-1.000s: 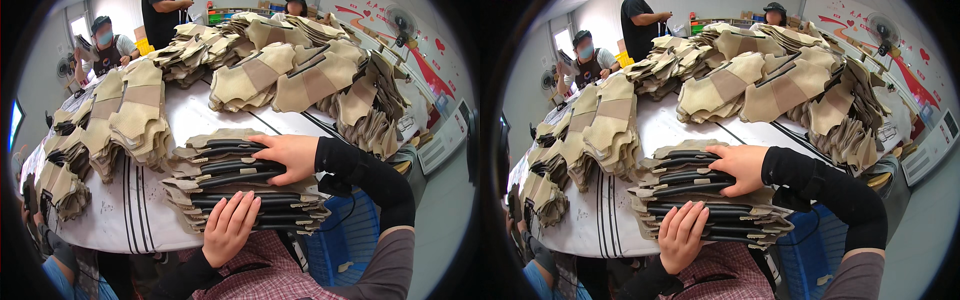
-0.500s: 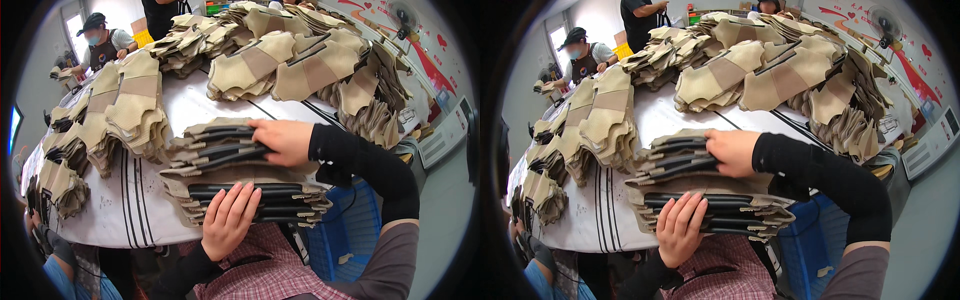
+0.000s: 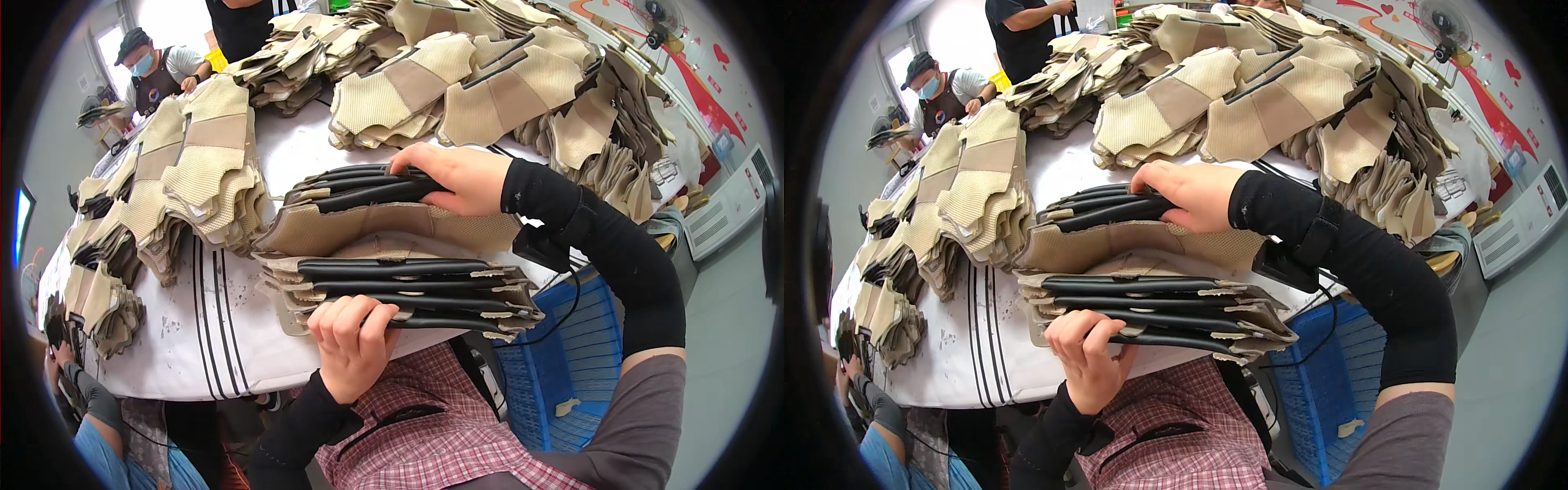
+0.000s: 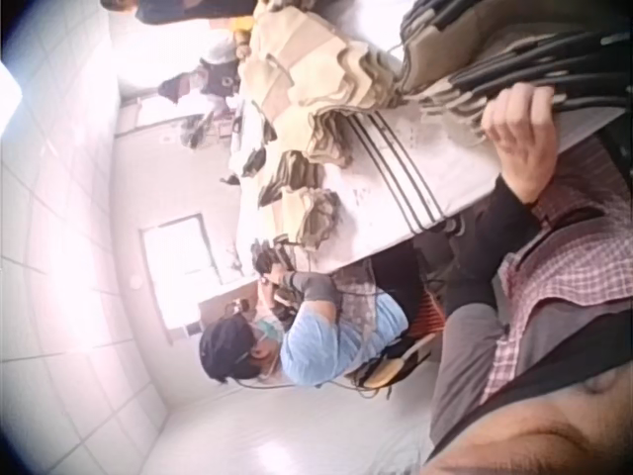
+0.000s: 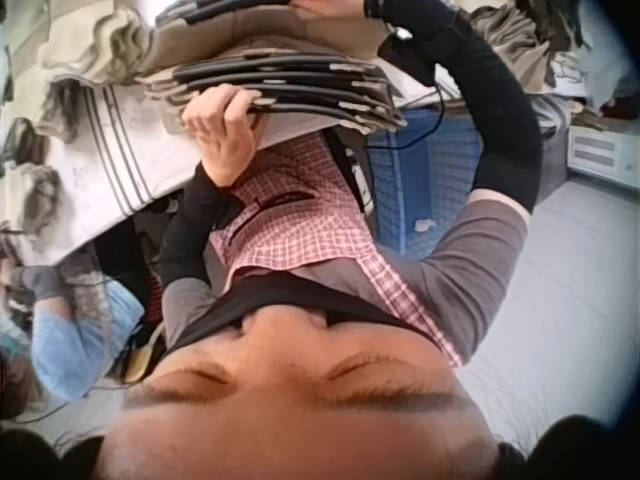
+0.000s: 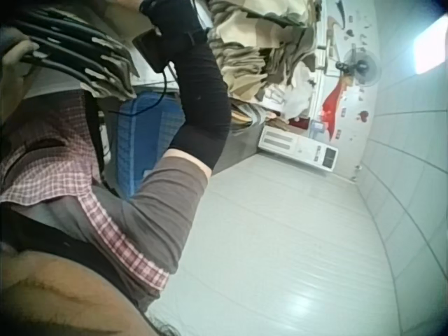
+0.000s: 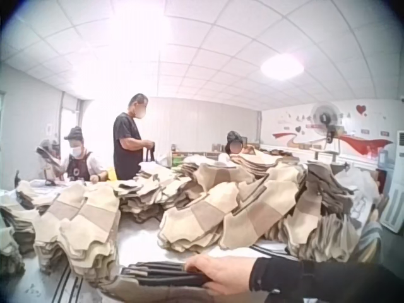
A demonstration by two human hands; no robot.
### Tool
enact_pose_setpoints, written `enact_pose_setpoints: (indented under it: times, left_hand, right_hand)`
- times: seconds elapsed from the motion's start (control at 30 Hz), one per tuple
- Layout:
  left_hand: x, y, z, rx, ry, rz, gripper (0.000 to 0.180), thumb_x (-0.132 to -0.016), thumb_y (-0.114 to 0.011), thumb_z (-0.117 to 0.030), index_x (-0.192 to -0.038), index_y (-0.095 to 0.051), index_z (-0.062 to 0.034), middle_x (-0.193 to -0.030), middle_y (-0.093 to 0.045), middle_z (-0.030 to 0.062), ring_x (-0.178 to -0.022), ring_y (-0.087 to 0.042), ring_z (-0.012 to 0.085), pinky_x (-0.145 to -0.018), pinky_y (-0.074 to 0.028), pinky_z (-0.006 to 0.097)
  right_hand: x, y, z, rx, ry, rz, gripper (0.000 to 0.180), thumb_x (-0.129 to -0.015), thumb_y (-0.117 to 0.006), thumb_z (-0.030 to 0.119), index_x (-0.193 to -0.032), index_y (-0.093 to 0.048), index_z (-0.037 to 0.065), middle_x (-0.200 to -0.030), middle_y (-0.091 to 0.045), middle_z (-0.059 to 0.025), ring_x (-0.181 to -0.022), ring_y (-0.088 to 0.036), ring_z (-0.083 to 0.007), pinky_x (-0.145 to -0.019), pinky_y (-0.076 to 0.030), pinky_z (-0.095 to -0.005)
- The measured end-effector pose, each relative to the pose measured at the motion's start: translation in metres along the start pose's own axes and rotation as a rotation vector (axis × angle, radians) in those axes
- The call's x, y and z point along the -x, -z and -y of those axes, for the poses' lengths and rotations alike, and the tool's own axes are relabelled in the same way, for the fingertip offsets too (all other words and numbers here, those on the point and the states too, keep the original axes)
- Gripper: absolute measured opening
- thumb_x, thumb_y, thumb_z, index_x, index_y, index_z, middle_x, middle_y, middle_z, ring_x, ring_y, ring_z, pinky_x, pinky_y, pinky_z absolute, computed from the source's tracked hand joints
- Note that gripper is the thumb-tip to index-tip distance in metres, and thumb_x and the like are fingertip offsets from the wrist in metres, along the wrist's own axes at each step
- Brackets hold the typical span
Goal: Sorting and stacking upper components of shoes at a manufacturing table.
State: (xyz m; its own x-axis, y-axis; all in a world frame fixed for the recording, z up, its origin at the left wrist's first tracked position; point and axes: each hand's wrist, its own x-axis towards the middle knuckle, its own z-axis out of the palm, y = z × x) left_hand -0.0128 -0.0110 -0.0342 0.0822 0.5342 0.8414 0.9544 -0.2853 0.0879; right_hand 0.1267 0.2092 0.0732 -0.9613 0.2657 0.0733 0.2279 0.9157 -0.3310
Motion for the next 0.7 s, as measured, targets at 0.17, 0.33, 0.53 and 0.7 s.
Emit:
enact_pose_setpoints:
  times: [0.17,0.33,0.53,0.7]
  left_hand:
    - [-0.006,0.000,-0.002,-0.029,0.024,0.007,0.047,-0.067,-0.073,-0.010,-0.110,-0.055,-0.0140,-0.104,-0.049,0.0013,-0.097,-0.049,0.0191,-0.085,-0.036,0.036]
    - [-0.016,0.006,-0.008,-0.075,0.047,0.116,0.050,-0.059,-0.075,-0.010,-0.105,-0.057,-0.0128,-0.103,-0.050,0.0021,-0.097,-0.048,0.0214,-0.087,-0.034,0.038]
    - [-0.035,0.015,-0.005,-0.059,0.083,0.272,0.048,-0.053,-0.074,-0.010,-0.098,-0.055,-0.0089,-0.122,-0.052,0.0070,-0.112,-0.048,0.0262,-0.093,-0.032,0.039]
    - [-0.034,0.010,0.003,-0.047,0.043,0.322,0.040,-0.056,-0.069,-0.009,-0.092,-0.053,-0.0067,-0.139,-0.045,0.0127,-0.127,-0.043,0.0279,-0.101,-0.030,0.039]
  right_hand:
    - [0.002,-0.004,-0.006,0.043,0.057,-0.040,0.049,-0.079,-0.063,0.008,-0.124,-0.042,0.010,-0.118,-0.053,-0.0118,-0.102,-0.058,-0.0325,-0.083,-0.049,-0.0396]
    - [0.002,-0.006,-0.008,0.048,0.084,-0.057,0.049,-0.080,-0.063,0.009,-0.124,-0.042,0.010,-0.119,-0.053,-0.0109,-0.102,-0.058,-0.0318,-0.083,-0.049,-0.0391]
    - [0.002,-0.005,-0.005,0.058,0.068,-0.038,0.051,-0.080,-0.063,0.010,-0.126,-0.041,0.010,-0.121,-0.053,-0.0119,-0.104,-0.058,-0.0317,-0.085,-0.049,-0.0389]
    - [0.002,-0.004,-0.008,0.059,0.082,-0.047,0.054,-0.081,-0.064,0.011,-0.129,-0.040,0.009,-0.122,-0.053,-0.0129,-0.106,-0.057,-0.0316,-0.088,-0.048,-0.0379]
